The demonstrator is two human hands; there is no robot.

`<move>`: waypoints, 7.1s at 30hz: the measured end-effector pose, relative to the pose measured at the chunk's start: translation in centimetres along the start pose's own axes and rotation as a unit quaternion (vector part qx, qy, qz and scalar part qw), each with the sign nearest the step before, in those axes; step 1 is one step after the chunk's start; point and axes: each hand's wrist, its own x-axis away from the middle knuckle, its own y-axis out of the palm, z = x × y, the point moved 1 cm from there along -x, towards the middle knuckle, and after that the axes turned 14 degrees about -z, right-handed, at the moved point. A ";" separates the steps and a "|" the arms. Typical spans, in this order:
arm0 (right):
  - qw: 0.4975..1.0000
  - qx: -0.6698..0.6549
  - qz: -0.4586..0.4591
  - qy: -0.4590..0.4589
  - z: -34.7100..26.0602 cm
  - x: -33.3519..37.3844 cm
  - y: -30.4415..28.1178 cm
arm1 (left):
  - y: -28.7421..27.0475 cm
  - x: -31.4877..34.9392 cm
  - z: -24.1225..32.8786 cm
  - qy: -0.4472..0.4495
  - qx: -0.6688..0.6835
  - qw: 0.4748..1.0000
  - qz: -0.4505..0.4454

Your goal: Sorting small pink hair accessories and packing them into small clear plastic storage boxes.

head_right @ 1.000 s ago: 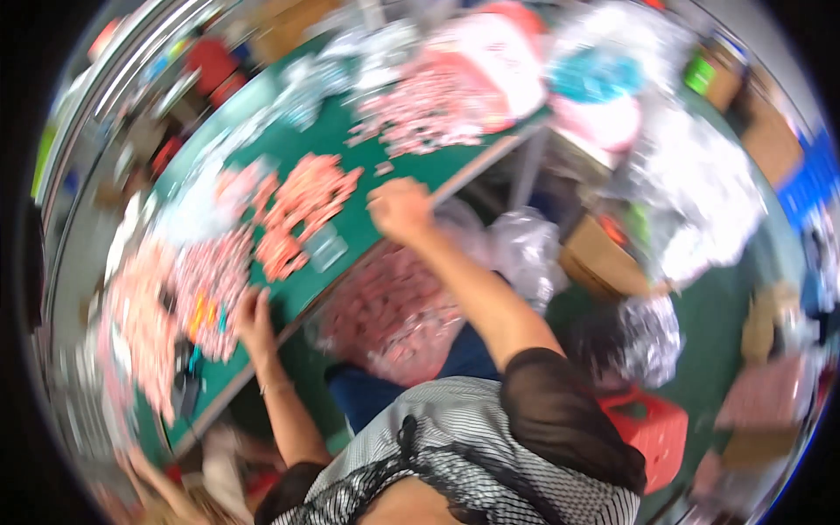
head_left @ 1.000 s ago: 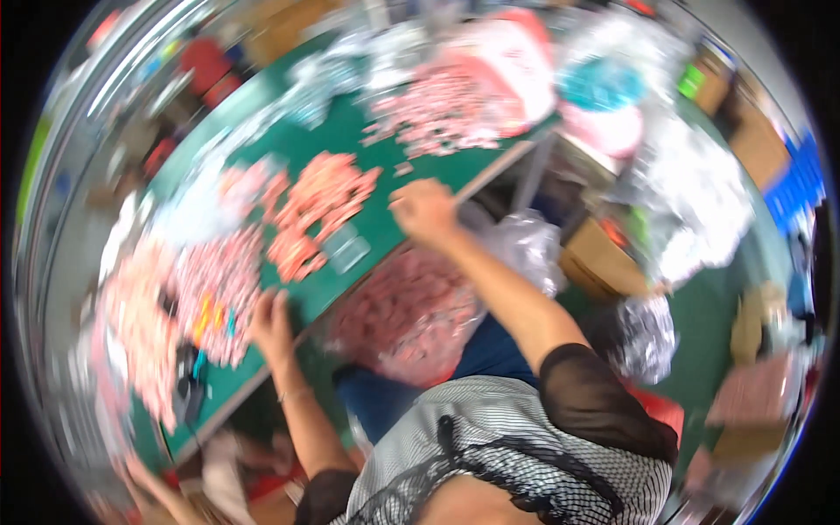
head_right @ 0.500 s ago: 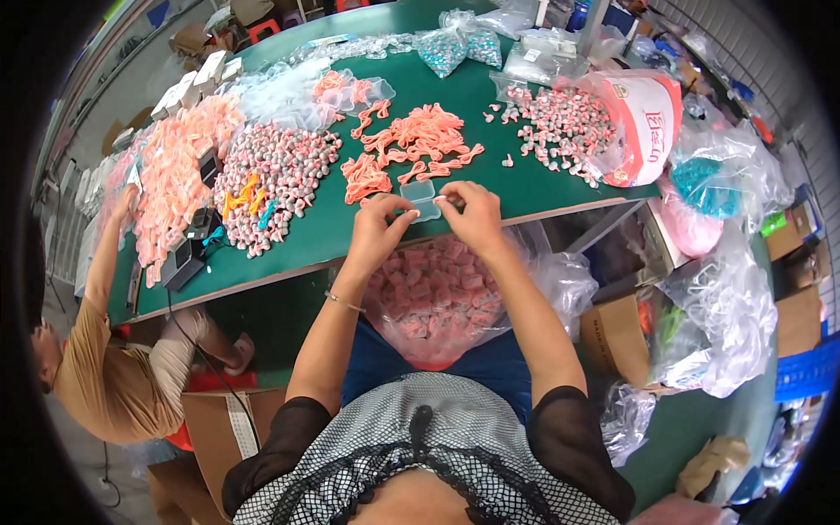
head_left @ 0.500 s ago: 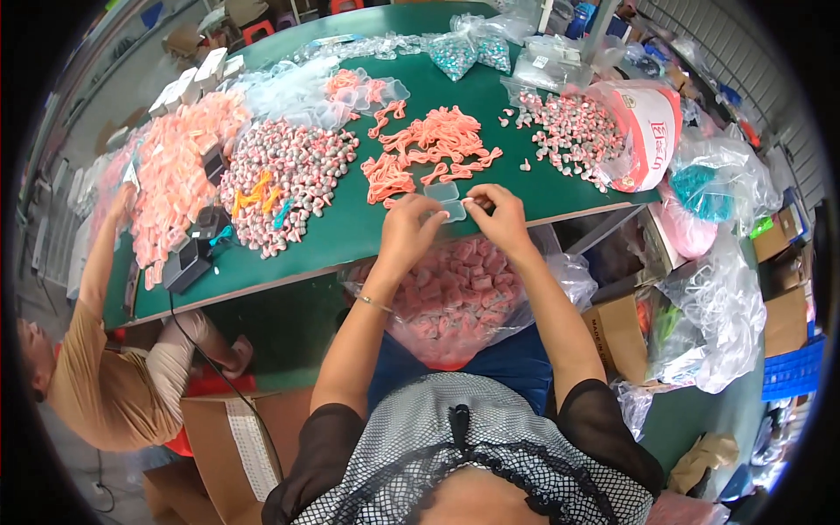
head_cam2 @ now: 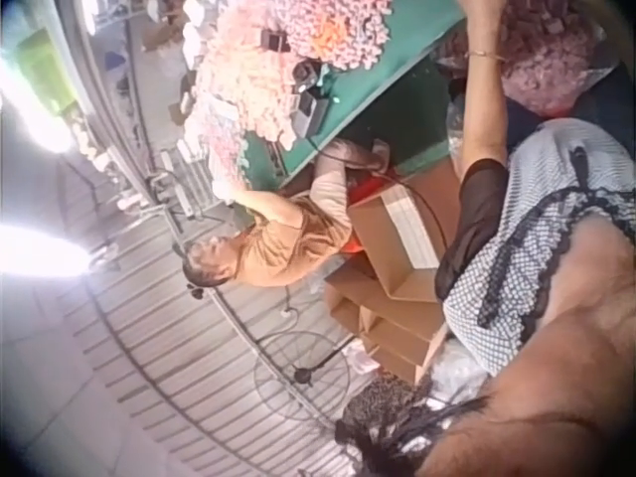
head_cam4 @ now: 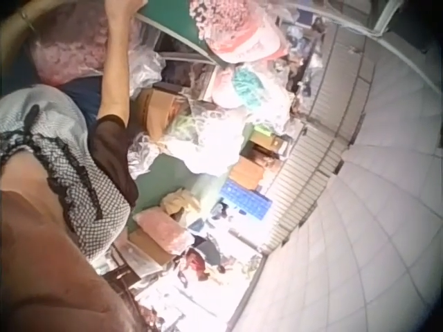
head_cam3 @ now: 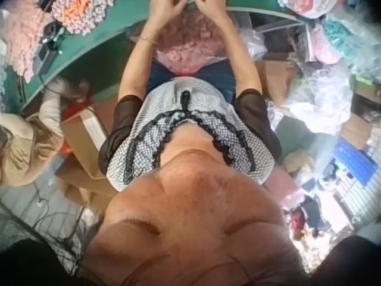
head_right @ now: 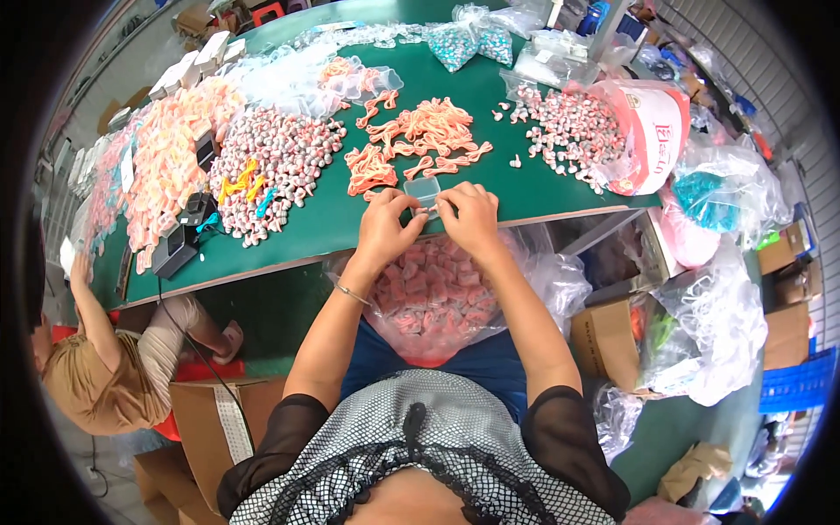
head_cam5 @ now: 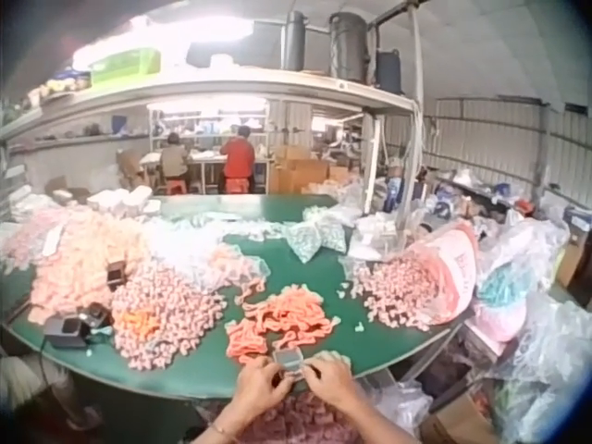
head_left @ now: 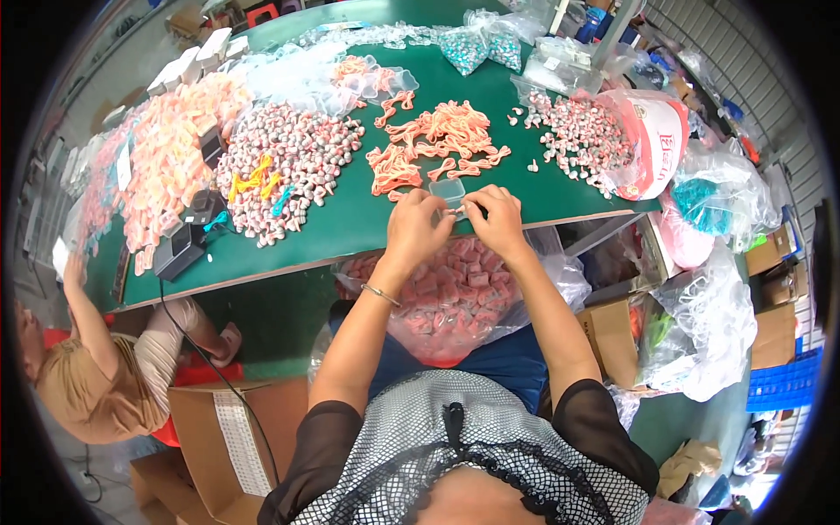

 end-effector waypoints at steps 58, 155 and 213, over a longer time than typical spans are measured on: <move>0.975 -0.111 -0.159 -0.112 0.0 -2.2 -2.9 | -0.3 0.2 0.1 0.029 0.002 0.999 0.019; 0.982 -0.077 0.023 -0.173 -1.1 1.2 -0.7 | 0.7 2.8 2.6 -0.096 -0.029 0.990 0.104; 0.961 -0.187 -0.165 -0.123 -6.7 0.3 -0.5 | -11.5 8.2 -7.3 -0.130 -0.254 0.937 0.202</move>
